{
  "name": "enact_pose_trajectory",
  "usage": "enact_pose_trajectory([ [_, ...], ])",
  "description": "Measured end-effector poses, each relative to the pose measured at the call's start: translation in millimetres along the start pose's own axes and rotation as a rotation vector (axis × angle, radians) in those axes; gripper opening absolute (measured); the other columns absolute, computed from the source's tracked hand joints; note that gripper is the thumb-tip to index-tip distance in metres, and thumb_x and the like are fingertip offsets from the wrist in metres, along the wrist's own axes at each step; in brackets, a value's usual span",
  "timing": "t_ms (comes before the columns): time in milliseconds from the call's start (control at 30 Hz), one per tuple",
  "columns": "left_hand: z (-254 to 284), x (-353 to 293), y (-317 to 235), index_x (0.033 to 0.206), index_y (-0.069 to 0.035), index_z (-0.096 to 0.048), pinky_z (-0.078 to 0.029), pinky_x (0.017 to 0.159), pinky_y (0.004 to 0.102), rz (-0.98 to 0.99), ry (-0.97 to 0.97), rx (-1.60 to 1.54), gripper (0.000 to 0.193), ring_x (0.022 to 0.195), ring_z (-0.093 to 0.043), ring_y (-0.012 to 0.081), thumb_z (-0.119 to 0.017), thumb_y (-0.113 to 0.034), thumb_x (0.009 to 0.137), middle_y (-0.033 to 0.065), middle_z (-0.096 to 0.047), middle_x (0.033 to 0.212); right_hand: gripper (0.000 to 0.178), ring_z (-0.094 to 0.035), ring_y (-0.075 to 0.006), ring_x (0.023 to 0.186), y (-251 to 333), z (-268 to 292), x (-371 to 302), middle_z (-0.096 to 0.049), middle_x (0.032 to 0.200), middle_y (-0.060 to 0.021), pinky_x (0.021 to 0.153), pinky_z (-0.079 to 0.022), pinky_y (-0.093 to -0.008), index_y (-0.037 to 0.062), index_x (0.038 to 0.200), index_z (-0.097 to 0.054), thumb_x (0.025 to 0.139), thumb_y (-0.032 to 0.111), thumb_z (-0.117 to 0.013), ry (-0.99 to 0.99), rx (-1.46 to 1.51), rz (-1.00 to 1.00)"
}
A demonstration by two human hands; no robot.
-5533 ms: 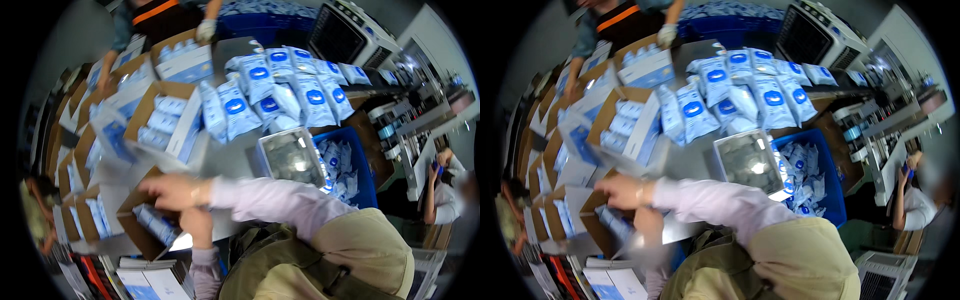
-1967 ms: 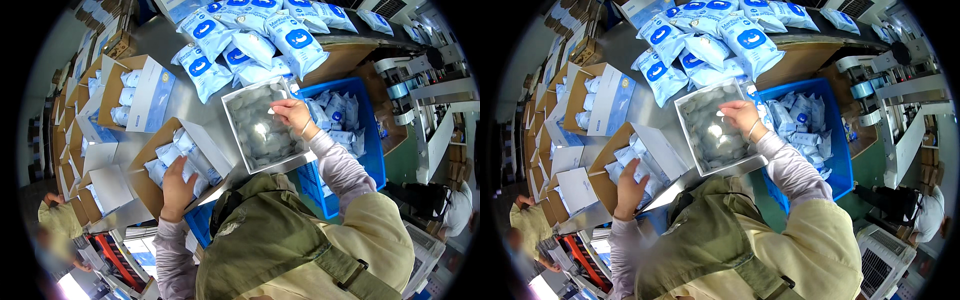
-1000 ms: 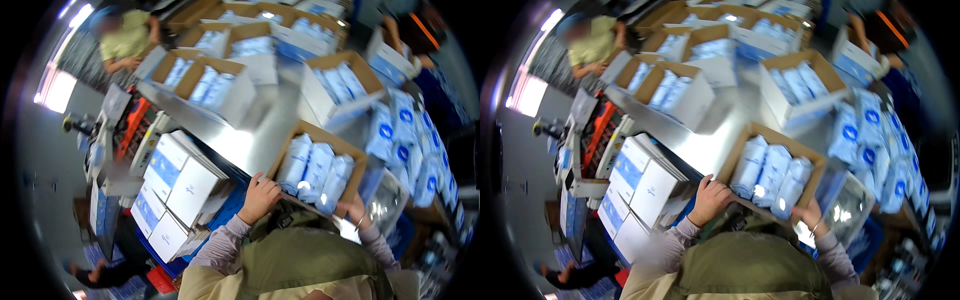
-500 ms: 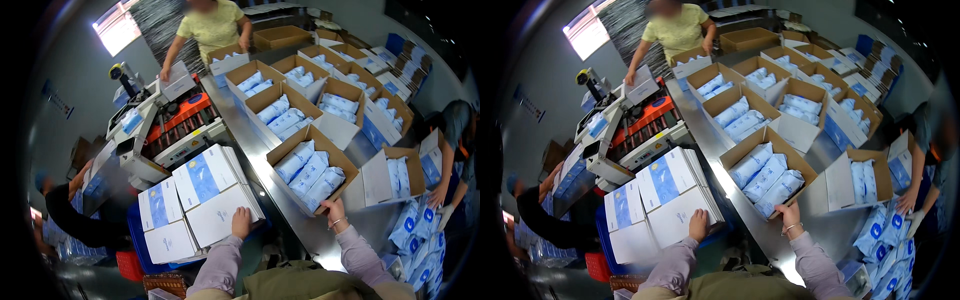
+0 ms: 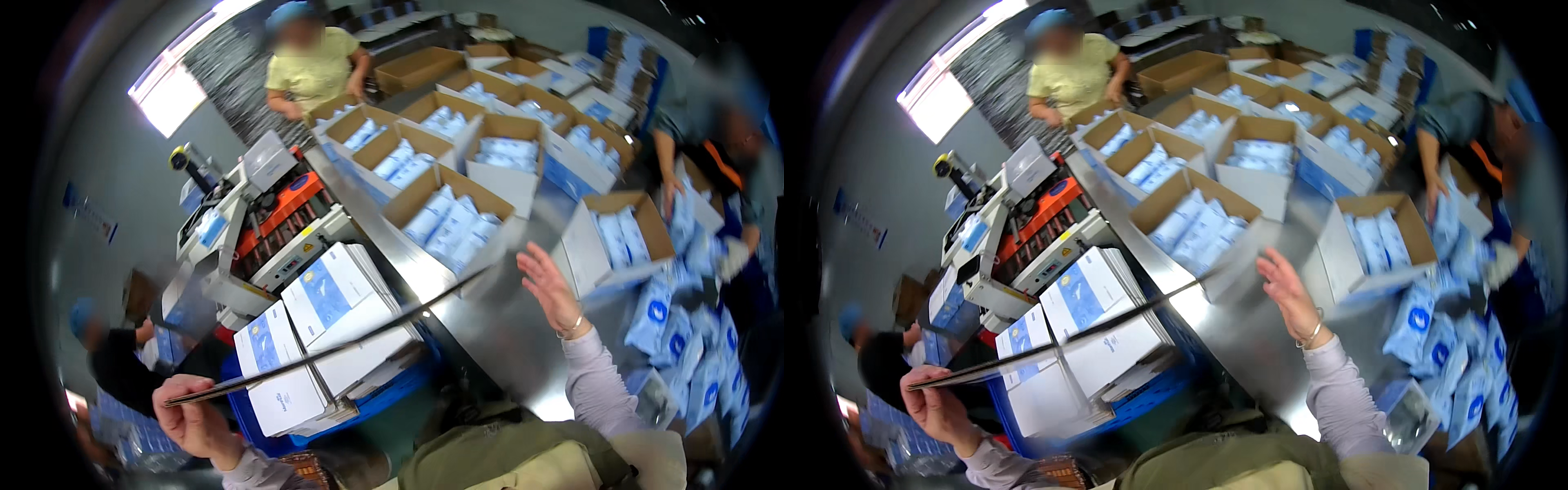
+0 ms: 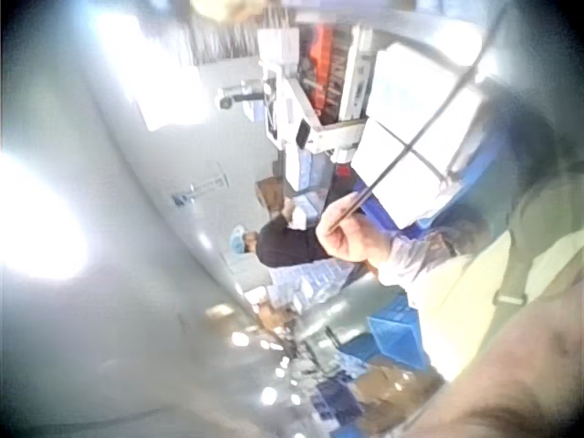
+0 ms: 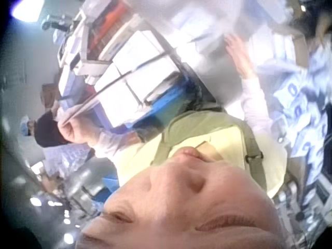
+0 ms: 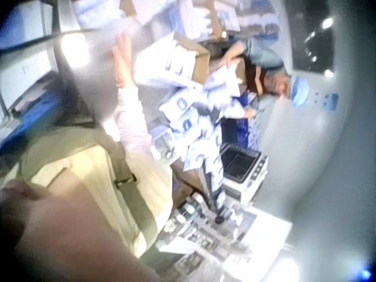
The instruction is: The person repeatedly picks up white and blue packaged items from a table and places them into open cardboard boxes. They then close the box flaps and move the filled boxes aside. The task is performed continuously in a fast-paced manner.
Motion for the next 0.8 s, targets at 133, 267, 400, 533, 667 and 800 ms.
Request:
enact_pose_trajectory([
  [133, -106, -47, 53, 0.088, 0.0, -0.05, -0.046, 0.073, 0.033, 0.158, 0.083, -0.364, 0.018, 0.078, -0.056, 0.0226, -0.059, -0.016, 0.086, 0.0141, -0.059, 0.08, 0.062, -0.047, -0.0179, 0.118, 78, 76, -97, -0.05, 0.129, -0.0119, 0.099, -0.033, -0.0284, 0.0049, 0.135, -0.039, 0.081, 0.02, -0.067, -0.4, 0.041, 0.267],
  [267, -262, -117, 112, 0.081, -0.001, -0.054, -0.043, 0.087, 0.0363, 0.549, 0.264, -0.689, 0.013, 0.088, -0.057, 0.0225, -0.058, -0.014, 0.082, 0.0165, -0.064, 0.092, 0.064, -0.046, -0.02, 0.12, 110, 168, -174, -0.051, 0.126, -0.0109, 0.101, -0.033, -0.0312, 0.0038, 0.129, -0.043, 0.074, 0.019, -0.073, -0.617, -0.261, 0.318],
  [400, -322, -179, 172, 0.102, 0.005, -0.063, -0.041, 0.092, 0.0302, 0.911, 0.286, -0.672, 0.026, 0.097, -0.059, 0.0206, -0.052, -0.01, 0.084, 0.0152, -0.065, 0.103, 0.064, -0.047, -0.0217, 0.12, 145, 161, -213, -0.051, 0.128, -0.0075, 0.102, -0.032, -0.0353, 0.0048, 0.126, -0.047, 0.068, 0.013, -0.071, -0.564, -0.534, 0.443],
  [533, -334, -210, 170, 0.118, 0.006, -0.057, -0.037, 0.1, 0.0336, 0.99, 0.237, -0.496, 0.039, 0.111, -0.056, 0.0239, -0.052, -0.025, 0.094, 0.0152, -0.061, 0.116, 0.054, -0.056, -0.0173, 0.101, 137, 182, -226, -0.057, 0.12, -0.0072, 0.084, -0.041, -0.029, 0.0028, 0.118, -0.052, 0.063, 0.002, -0.055, -0.769, -0.629, 0.436],
  [667, -325, -217, 163, 0.124, 0.004, -0.054, -0.032, 0.107, 0.0388, 0.971, 0.298, -0.491, 0.044, 0.122, -0.05, 0.0252, -0.051, -0.029, 0.095, 0.0157, -0.056, 0.125, 0.042, -0.059, -0.016, 0.086, 115, 210, -223, -0.064, 0.103, -0.0091, 0.076, -0.046, -0.0255, -0.0002, 0.107, -0.059, 0.067, -0.004, -0.049, -0.927, -0.383, 0.452],
  [800, -320, -230, 133, 0.134, 0.004, -0.043, -0.033, 0.106, 0.0359, 0.838, 0.5, -0.581, 0.05, 0.127, -0.045, 0.0263, -0.052, -0.023, 0.093, 0.0182, -0.049, 0.134, 0.047, -0.062, -0.0191, 0.09, 106, 227, -223, -0.066, 0.1, -0.0144, 0.082, -0.048, -0.0282, -0.0062, 0.109, -0.059, 0.067, -0.01, -0.039, -0.976, -0.21, 0.453],
])
Point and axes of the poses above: each hand's wrist, its own x-axis towards the middle knuckle, its own z-axis out of the back of the hand, y = z × x, the point moved 10 cm from there along x, towards the middle knuckle
